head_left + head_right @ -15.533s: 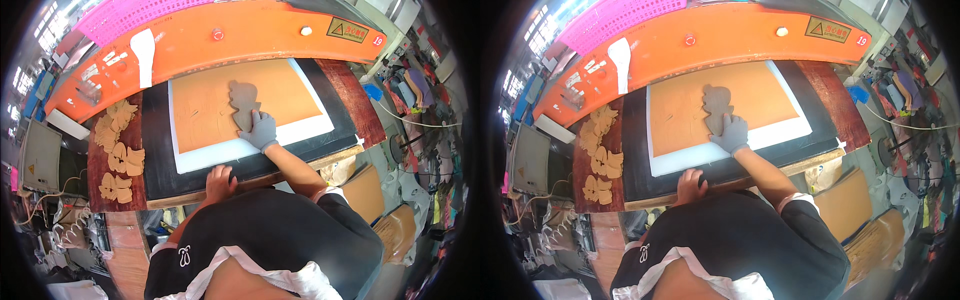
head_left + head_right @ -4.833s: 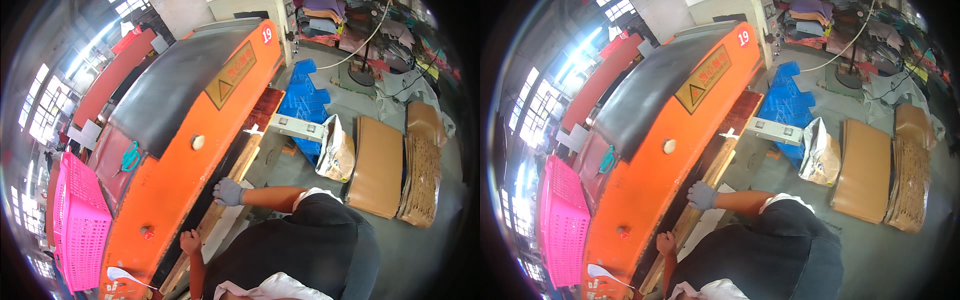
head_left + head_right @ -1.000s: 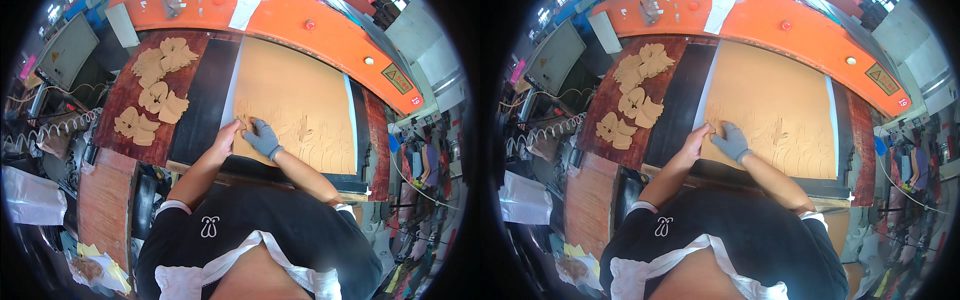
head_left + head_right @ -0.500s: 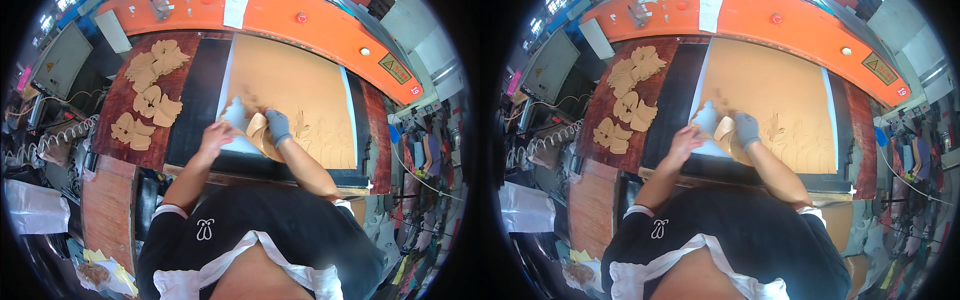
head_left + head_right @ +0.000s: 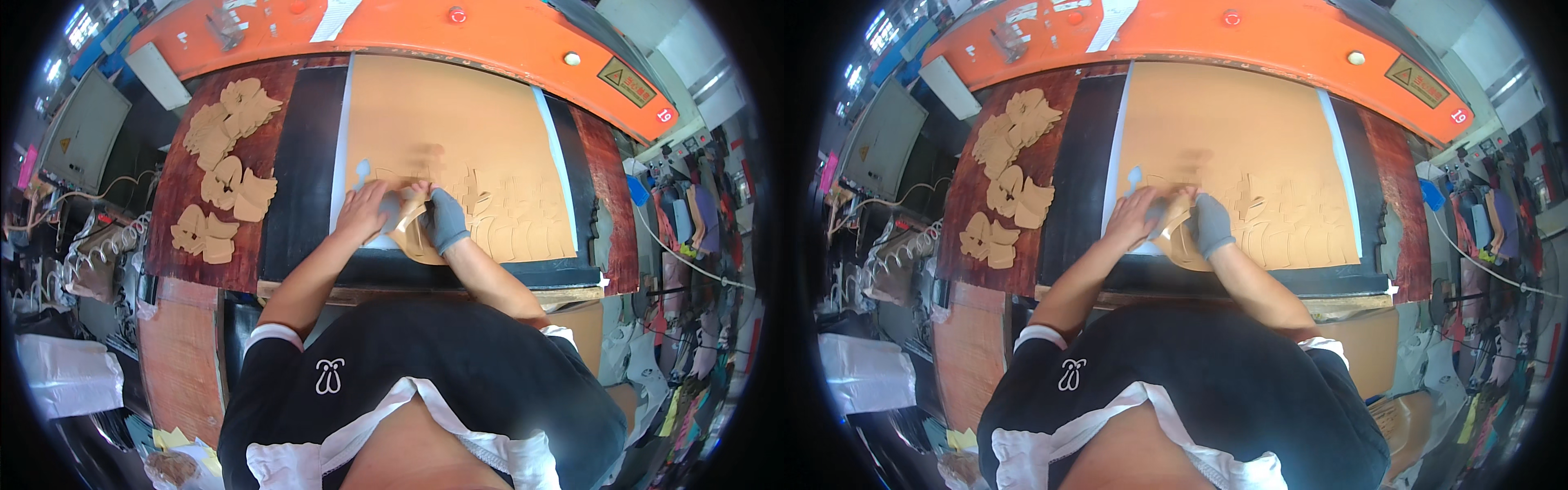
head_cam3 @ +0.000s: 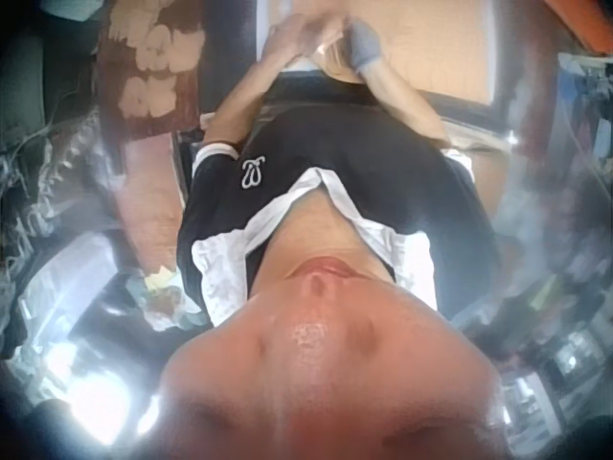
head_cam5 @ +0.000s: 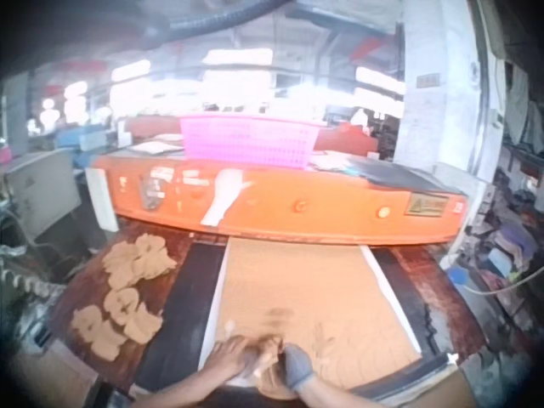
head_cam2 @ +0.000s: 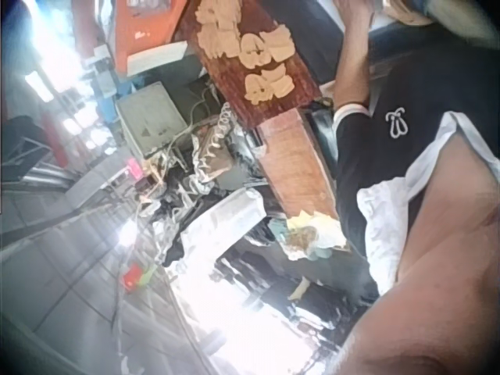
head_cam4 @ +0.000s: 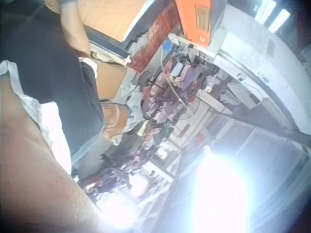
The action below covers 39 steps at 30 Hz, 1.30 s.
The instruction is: The person places a cardboard sheet on a cutting machine, closes the lid to cut out multiple identical shapes, then removes the cutouts and stacks them on the table. The person repeats this cycle several times, accumulating a pile of finished cardboard pieces.
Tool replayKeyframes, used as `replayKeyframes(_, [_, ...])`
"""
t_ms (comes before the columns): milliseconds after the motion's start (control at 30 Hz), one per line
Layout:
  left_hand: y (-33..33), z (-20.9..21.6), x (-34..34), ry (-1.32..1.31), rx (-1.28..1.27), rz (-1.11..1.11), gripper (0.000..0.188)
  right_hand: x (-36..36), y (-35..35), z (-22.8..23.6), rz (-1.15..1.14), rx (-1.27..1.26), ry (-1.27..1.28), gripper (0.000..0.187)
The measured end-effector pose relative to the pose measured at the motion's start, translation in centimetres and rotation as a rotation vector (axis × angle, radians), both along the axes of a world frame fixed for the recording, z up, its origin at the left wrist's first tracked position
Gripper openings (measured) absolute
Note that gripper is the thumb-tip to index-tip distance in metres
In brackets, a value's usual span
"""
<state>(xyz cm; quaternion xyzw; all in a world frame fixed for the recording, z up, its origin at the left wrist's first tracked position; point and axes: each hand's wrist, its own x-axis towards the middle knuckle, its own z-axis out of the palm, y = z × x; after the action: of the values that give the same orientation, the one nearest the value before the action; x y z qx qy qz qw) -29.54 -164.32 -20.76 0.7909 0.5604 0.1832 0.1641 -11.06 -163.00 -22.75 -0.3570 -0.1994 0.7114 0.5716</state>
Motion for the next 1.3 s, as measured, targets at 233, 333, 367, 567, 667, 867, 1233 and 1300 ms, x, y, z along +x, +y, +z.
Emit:
replayKeyframes(233, [-0.7,-4.0,-0.7,-0.036,0.215,0.002,0.062,1.8,-0.4,2.6,-0.255,-0.001,-0.117,0.022])
replayKeyframes(333, [-0.4,-4.1,-0.5,-0.014,0.206,-0.008,0.06,8.1,2.1,6.4,-0.414,0.231,-0.106,0.028])
replayKeyframes(367, [-0.3,-4.0,-0.5,0.028,0.215,-0.022,0.058,10.2,2.9,7.7,-0.475,0.293,-0.104,0.03])
replayKeyframes(567, [0.8,-2.3,-1.2,-0.292,0.089,-0.109,0.04,18.3,-1.0,12.8,-0.478,0.426,-0.364,0.038])
replayKeyframes(667, [1.0,-0.9,-0.2,-0.595,-0.125,-0.021,0.041,16.0,-2.7,11.5,-0.495,0.436,-0.853,0.033])
replayKeyframes(867, [3.9,1.4,3.9,-0.766,-0.558,0.361,0.047,4.4,-0.8,1.2,-0.302,0.965,-1.536,0.017])
replayKeyframes(1233, [8.4,0.9,4.0,-0.684,-1.002,0.279,0.014,4.1,0.8,0.9,-0.147,0.646,-1.439,0.027])
replayKeyframes(1300, [8.3,0.8,4.4,-0.623,-0.974,0.28,0.012,4.1,1.1,0.7,-0.16,0.629,-1.415,0.027])
